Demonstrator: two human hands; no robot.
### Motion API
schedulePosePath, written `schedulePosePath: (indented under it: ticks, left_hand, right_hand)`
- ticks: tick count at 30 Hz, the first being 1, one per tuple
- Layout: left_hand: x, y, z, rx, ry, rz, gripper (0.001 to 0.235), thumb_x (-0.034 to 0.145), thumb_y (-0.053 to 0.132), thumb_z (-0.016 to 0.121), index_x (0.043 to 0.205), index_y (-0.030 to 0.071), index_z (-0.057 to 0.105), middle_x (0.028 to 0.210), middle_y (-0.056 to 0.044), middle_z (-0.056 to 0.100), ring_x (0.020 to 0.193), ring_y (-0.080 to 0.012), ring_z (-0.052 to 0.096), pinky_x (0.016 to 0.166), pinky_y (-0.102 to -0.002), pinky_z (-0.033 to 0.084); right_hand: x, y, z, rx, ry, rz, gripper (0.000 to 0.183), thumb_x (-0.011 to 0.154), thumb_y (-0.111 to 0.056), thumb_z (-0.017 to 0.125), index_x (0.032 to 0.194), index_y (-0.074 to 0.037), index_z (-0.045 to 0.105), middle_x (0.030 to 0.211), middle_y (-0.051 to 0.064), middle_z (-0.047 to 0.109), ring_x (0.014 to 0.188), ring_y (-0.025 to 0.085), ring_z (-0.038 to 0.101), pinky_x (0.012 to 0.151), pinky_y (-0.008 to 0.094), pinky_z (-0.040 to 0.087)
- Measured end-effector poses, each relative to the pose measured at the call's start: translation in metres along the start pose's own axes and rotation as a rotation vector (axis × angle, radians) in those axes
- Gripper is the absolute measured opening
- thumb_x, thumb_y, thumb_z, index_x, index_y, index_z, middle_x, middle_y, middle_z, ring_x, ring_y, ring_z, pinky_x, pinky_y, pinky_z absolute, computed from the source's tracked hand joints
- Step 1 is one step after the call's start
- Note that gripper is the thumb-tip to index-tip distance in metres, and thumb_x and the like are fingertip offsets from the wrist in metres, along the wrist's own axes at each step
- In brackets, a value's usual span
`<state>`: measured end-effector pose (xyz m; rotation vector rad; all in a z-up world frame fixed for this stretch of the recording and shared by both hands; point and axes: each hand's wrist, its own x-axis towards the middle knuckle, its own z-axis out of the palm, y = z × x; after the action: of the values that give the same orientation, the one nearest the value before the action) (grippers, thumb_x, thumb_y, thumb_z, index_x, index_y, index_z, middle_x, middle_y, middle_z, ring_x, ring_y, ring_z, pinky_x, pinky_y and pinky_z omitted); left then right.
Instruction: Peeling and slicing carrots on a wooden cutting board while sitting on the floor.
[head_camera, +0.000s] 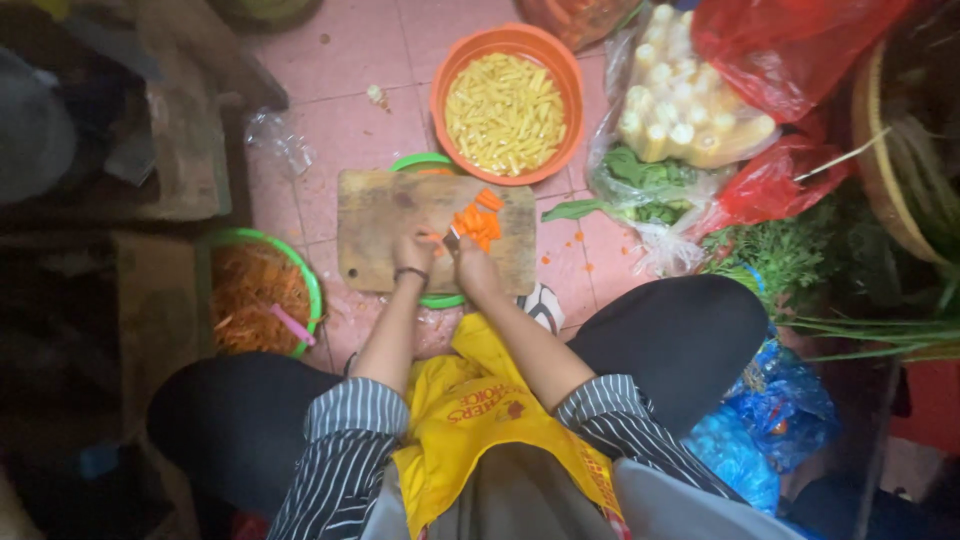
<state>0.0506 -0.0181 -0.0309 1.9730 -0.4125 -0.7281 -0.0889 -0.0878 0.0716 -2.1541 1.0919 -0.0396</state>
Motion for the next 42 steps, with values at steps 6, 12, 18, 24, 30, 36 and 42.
schedulePosePath:
  ticks: [6, 12, 18, 24, 30, 36, 42]
  left_hand:
    - [-0.063, 0.022, 0.014, -0.927, 0.21, -0.341, 0.011, 0.089, 0.003, 0.068, 0.086, 0.012, 0.062, 0.078, -0.002, 0.054, 0.068, -0.0137, 0.053, 0.056, -0.03, 0.043]
    - [-0.065, 0.015, 0.014, 0.3, 0.277, 0.188, 0.023, 0.07, -0.005, 0.074, 0.088, 0.01, 0.071, 0.084, -0.016, 0.062, 0.076, -0.0323, 0.065, 0.071, -0.043, 0.055]
    - [-0.073, 0.041, 0.006, 0.343, 0.291, 0.209, 0.018, 0.069, 0.0, 0.077, 0.084, 0.008, 0.069, 0.085, -0.017, 0.064, 0.079, -0.0362, 0.065, 0.072, -0.046, 0.054]
    - [-0.073, 0.037, 0.003, 0.337, 0.23, 0.144, 0.01, 0.078, 0.004, 0.075, 0.085, 0.008, 0.069, 0.082, -0.016, 0.066, 0.081, -0.0365, 0.066, 0.073, -0.047, 0.053]
    - [-0.063, 0.025, 0.012, 0.368, 0.355, 0.29, 0.01, 0.07, -0.002, 0.071, 0.077, 0.005, 0.066, 0.079, -0.017, 0.065, 0.077, -0.0379, 0.063, 0.07, -0.049, 0.053]
    - [-0.06, 0.016, 0.02, 0.214, 0.278, 0.087, 0.012, 0.079, -0.008, 0.06, 0.082, 0.004, 0.064, 0.081, -0.015, 0.061, 0.067, -0.0283, 0.063, 0.059, -0.042, 0.053]
    - [-0.069, 0.035, 0.004, 0.368, 0.327, 0.229, 0.01, 0.072, -0.003, 0.07, 0.078, 0.001, 0.063, 0.081, -0.018, 0.063, 0.075, -0.0358, 0.062, 0.067, -0.045, 0.053]
  right_hand:
    - [0.006, 0.016, 0.024, 0.008, 0.044, -0.031, 0.023, 0.098, -0.018, 0.049, 0.111, 0.0, 0.055, 0.098, 0.034, 0.068, 0.086, 0.053, 0.068, 0.075, 0.063, 0.053]
    - [-0.011, -0.006, 0.003, 0.001, -0.003, -0.089, 0.023, 0.096, -0.017, 0.048, 0.11, 0.001, 0.052, 0.1, 0.034, 0.068, 0.09, 0.052, 0.068, 0.078, 0.061, 0.053]
    - [-0.017, -0.017, -0.003, -0.12, -0.017, -0.142, 0.021, 0.099, -0.016, 0.044, 0.11, 0.001, 0.052, 0.11, 0.032, 0.067, 0.096, 0.051, 0.067, 0.082, 0.059, 0.053]
    - [-0.002, 0.005, 0.04, 0.054, -0.014, -0.062, 0.03, 0.105, -0.025, 0.035, 0.102, -0.003, 0.056, 0.106, 0.029, 0.069, 0.1, 0.047, 0.066, 0.086, 0.054, 0.052]
    - [-0.012, -0.013, 0.012, 0.232, 0.043, -0.063, 0.033, 0.107, -0.024, 0.033, 0.104, -0.003, 0.059, 0.108, 0.031, 0.067, 0.1, 0.049, 0.065, 0.086, 0.056, 0.048]
    - [-0.025, -0.029, -0.015, -0.103, -0.075, -0.154, 0.025, 0.101, -0.021, 0.038, 0.107, -0.001, 0.053, 0.111, 0.03, 0.068, 0.102, 0.048, 0.066, 0.086, 0.055, 0.052]
    - [-0.019, -0.018, 0.007, 0.419, 0.01, -0.01, 0.034, 0.11, -0.023, 0.037, 0.112, -0.009, 0.068, 0.109, 0.026, 0.072, 0.104, 0.045, 0.068, 0.088, 0.053, 0.051]
